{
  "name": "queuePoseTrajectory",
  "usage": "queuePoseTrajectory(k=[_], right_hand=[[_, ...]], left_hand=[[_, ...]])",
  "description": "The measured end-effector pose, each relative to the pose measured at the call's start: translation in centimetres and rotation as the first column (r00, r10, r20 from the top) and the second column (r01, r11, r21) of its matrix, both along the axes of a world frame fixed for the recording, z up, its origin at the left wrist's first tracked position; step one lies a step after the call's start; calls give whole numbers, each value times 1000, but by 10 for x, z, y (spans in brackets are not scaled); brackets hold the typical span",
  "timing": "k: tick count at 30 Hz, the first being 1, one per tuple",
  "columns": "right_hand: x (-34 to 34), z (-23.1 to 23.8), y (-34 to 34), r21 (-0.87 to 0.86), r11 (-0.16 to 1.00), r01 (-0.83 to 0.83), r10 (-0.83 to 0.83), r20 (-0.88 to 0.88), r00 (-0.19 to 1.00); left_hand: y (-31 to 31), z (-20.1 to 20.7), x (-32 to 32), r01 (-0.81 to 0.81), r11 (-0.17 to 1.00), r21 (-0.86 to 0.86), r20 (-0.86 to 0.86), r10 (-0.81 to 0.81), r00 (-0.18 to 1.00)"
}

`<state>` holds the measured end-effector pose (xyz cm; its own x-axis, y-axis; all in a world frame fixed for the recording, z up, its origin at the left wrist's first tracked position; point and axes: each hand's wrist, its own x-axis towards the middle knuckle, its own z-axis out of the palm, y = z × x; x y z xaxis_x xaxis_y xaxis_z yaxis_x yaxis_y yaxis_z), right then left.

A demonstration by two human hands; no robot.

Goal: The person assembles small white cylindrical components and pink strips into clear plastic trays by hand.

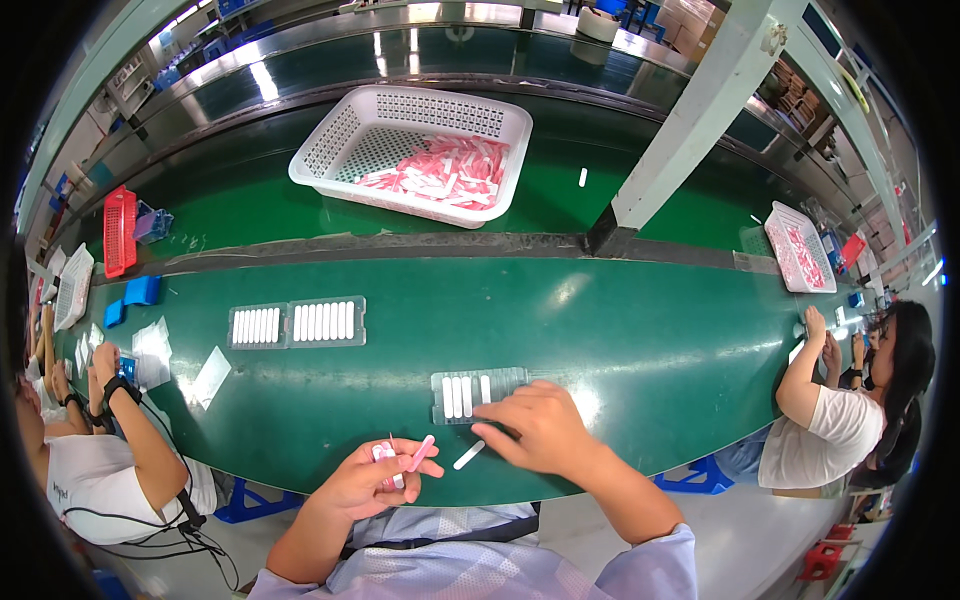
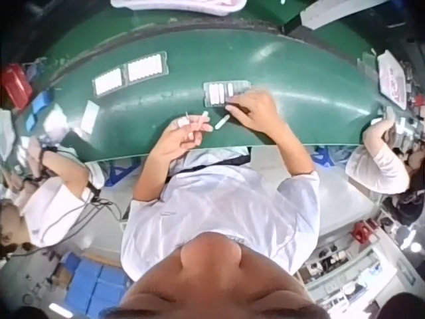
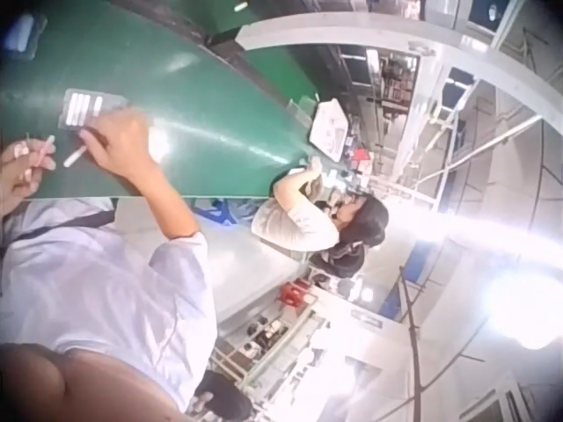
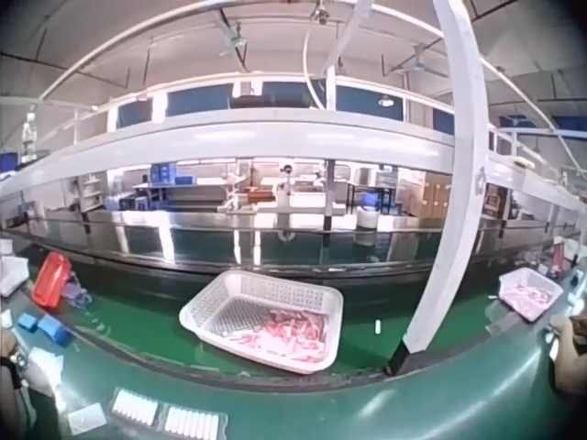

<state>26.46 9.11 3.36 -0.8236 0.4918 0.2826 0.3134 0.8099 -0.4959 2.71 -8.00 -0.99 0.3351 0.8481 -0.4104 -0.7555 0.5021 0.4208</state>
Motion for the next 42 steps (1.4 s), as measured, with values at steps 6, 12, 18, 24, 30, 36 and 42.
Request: queuePoseTrajectory(k=[6, 12, 18, 24, 30, 36, 42], right_hand=[[-25, 4, -40, -396, 918, 1, -49, -112, 993], [-18, 10, -28, -777, 624, -78, -152, -218, 964], [-2, 3, 21, -860, 503, -90, -226, -231, 946], [-9, 18, 56, -910, 402, -100, 36, -93, 995], [-32, 10, 53, -209, 970, -124, 176, 251, 952], [-21, 18, 44, -177, 984, -12, 43, 171, 984], [-1, -1, -5, -158, 953, -258, 265, 20, 964]], left_hand=[[6, 1, 5, 126, 989, 77, -82, -120, 989], [6, 4, 6, 176, 979, 106, -67, -169, 983], [10, 4, 6, 172, 984, 55, 11, -173, 985], [9, -5, 11, 173, 982, 75, -82, -167, 983], [12, -5, 13, 190, 974, 120, -75, -182, 980], [9, 2, 8, 167, 981, 97, -96, -158, 983], [13, 8, -6, 115, 989, 88, -112, -105, 988]])
